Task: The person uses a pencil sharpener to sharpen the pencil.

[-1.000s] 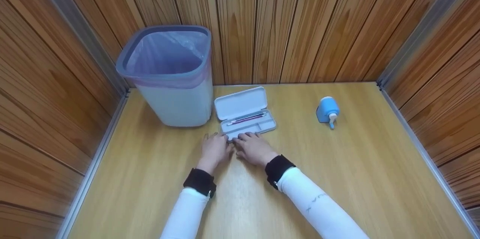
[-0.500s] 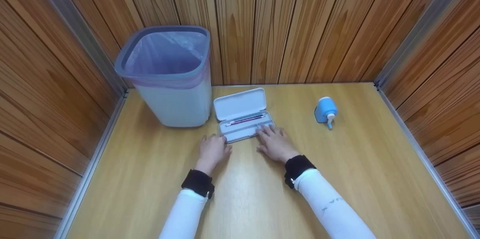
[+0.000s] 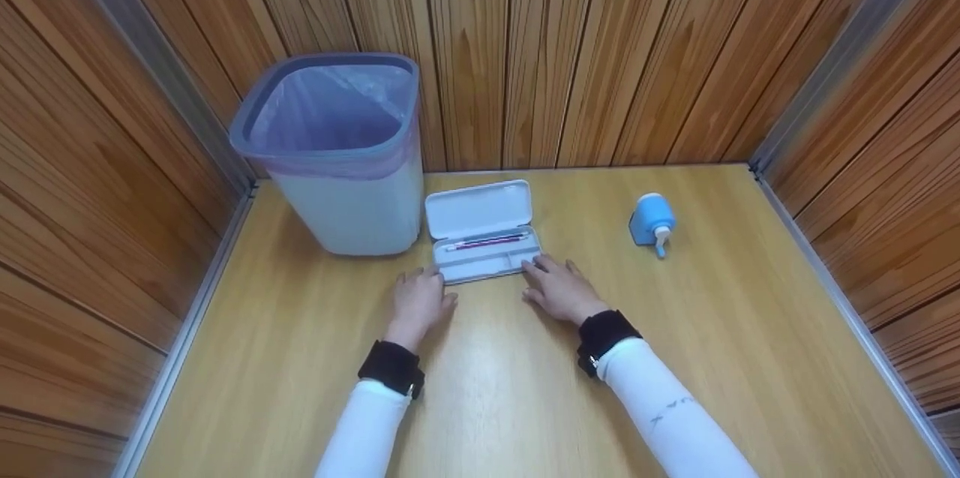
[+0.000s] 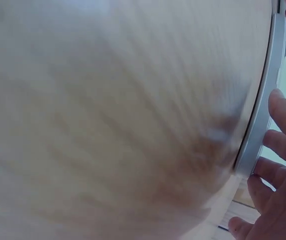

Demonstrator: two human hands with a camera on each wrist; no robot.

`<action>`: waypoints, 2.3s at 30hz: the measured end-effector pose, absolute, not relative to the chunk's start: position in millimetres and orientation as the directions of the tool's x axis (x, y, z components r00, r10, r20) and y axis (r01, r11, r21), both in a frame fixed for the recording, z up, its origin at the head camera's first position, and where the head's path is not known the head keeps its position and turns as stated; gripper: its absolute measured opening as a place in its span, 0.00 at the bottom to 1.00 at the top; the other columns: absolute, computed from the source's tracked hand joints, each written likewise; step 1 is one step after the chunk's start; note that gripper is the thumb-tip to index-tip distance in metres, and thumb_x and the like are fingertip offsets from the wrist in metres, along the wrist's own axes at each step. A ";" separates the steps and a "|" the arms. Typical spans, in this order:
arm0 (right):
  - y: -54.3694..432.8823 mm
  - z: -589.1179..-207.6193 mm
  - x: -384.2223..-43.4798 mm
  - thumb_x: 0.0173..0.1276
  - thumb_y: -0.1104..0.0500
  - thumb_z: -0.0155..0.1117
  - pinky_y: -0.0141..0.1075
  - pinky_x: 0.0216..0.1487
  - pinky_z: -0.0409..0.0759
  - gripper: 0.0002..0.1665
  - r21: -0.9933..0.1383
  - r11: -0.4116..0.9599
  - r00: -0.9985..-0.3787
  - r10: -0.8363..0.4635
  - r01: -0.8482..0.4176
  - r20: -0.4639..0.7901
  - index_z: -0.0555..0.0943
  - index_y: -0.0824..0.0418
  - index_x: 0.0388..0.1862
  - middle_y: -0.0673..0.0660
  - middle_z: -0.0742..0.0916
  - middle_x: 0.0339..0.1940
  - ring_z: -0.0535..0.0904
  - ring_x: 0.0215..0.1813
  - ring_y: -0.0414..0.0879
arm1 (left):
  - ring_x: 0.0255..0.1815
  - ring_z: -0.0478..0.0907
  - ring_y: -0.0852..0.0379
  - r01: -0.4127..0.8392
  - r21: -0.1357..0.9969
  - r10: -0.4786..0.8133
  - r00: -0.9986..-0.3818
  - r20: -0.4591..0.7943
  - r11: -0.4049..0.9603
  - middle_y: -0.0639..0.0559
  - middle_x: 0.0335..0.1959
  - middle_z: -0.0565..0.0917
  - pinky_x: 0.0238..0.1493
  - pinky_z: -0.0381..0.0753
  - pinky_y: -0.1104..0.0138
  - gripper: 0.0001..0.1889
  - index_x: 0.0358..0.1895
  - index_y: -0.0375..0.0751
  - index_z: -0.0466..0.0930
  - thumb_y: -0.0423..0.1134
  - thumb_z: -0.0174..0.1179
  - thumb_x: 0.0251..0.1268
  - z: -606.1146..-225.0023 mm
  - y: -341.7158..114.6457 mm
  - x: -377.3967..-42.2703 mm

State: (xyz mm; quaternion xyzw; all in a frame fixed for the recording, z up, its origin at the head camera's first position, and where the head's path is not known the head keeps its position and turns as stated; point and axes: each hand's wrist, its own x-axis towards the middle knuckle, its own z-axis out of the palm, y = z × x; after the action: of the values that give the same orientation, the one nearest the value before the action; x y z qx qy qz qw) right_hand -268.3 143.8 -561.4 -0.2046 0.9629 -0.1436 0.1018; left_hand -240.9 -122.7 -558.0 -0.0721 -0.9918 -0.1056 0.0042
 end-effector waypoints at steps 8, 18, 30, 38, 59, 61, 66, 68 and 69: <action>131.4 -554.2 -257.5 0.74 0.45 0.57 0.62 0.70 0.53 0.33 -0.252 0.876 -0.886 -0.448 -0.410 -0.116 0.68 0.56 0.74 0.63 0.70 0.72 0.60 0.74 0.58 | 0.58 0.76 0.39 0.119 0.241 0.118 -0.993 0.018 0.963 0.42 0.57 0.81 0.65 0.63 0.41 0.22 0.49 0.33 0.83 0.50 0.66 0.62 -555.5 -130.7 -238.1; 124.1 -551.7 -240.8 0.72 0.41 0.58 0.64 0.68 0.56 0.35 -0.207 0.895 -0.893 -0.428 -0.396 -0.138 0.69 0.53 0.73 0.60 0.73 0.70 0.64 0.72 0.58 | 0.53 0.78 0.40 0.103 0.222 0.107 -0.994 -0.005 0.970 0.41 0.47 0.84 0.64 0.64 0.42 0.22 0.48 0.34 0.83 0.51 0.66 0.62 -549.5 -134.4 -227.2; 119.6 -549.1 -223.3 0.72 0.40 0.56 0.64 0.67 0.58 0.34 -0.183 0.885 -0.880 -0.454 -0.427 -0.140 0.70 0.52 0.72 0.60 0.74 0.69 0.65 0.72 0.57 | 0.52 0.78 0.38 0.068 0.226 0.088 -0.993 -0.078 0.972 0.40 0.44 0.84 0.63 0.63 0.40 0.22 0.47 0.34 0.83 0.51 0.65 0.63 -543.6 -140.0 -209.9; 116.2 -550.5 -220.6 0.71 0.40 0.58 0.63 0.65 0.61 0.34 -0.159 0.888 -0.885 -0.451 -0.432 -0.112 0.72 0.54 0.71 0.60 0.76 0.66 0.67 0.70 0.57 | 0.49 0.79 0.38 0.077 0.219 0.088 -0.995 -0.038 0.973 0.39 0.41 0.84 0.62 0.65 0.39 0.22 0.45 0.33 0.82 0.51 0.67 0.61 -543.6 -142.3 -206.9; 117.3 -552.2 -216.5 0.72 0.40 0.56 0.63 0.67 0.59 0.35 -0.193 0.883 -0.881 -0.455 -0.428 -0.130 0.69 0.54 0.72 0.60 0.74 0.69 0.64 0.72 0.57 | 0.49 0.80 0.39 0.041 0.290 0.066 -0.995 -0.078 0.956 0.40 0.40 0.84 0.64 0.61 0.39 0.20 0.48 0.34 0.82 0.47 0.66 0.63 -545.8 -142.1 -207.6; 119.2 -552.4 -217.4 0.72 0.40 0.56 0.62 0.67 0.59 0.35 -0.201 0.880 -0.879 -0.459 -0.430 -0.129 0.69 0.54 0.73 0.59 0.73 0.70 0.63 0.72 0.57 | 0.49 0.80 0.39 0.040 0.292 0.066 -0.995 -0.077 0.955 0.40 0.40 0.84 0.64 0.62 0.39 0.19 0.48 0.34 0.82 0.47 0.66 0.63 -545.8 -142.1 -207.6; 126.3 -550.3 -221.4 0.72 0.42 0.58 0.61 0.68 0.59 0.34 -0.273 0.851 -0.862 -0.493 -0.448 -0.121 0.69 0.54 0.72 0.60 0.73 0.70 0.64 0.72 0.56 | 0.46 0.81 0.39 0.065 0.274 0.081 -0.996 -0.044 0.960 0.40 0.38 0.85 0.62 0.65 0.40 0.19 0.44 0.33 0.83 0.48 0.67 0.62 -544.5 -143.1 -207.9; 130.1 -549.0 -223.9 0.72 0.43 0.58 0.59 0.68 0.60 0.33 -0.332 0.832 -0.855 -0.505 -0.444 -0.121 0.70 0.53 0.72 0.60 0.72 0.71 0.64 0.72 0.56 | 0.45 0.82 0.40 0.072 0.266 0.084 -0.996 -0.035 0.961 0.41 0.38 0.85 0.61 0.67 0.41 0.19 0.42 0.33 0.83 0.48 0.67 0.62 -544.1 -143.6 -207.9; 132.2 -548.1 -225.1 0.72 0.44 0.59 0.57 0.69 0.60 0.33 -0.368 0.822 -0.853 -0.507 -0.436 -0.122 0.70 0.53 0.72 0.59 0.71 0.71 0.64 0.72 0.56 | 0.45 0.82 0.40 0.073 0.266 0.085 -0.996 -0.035 0.961 0.41 0.38 0.85 0.61 0.67 0.41 0.19 0.42 0.33 0.83 0.48 0.67 0.62 -543.8 -143.7 -207.8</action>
State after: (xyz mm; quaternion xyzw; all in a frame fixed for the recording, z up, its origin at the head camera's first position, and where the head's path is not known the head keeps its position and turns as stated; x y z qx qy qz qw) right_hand -225.1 132.2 -548.1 -0.2485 0.9483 -0.1655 0.1077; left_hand -207.8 -143.7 -543.8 -0.0398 -0.9900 -0.1335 -0.0231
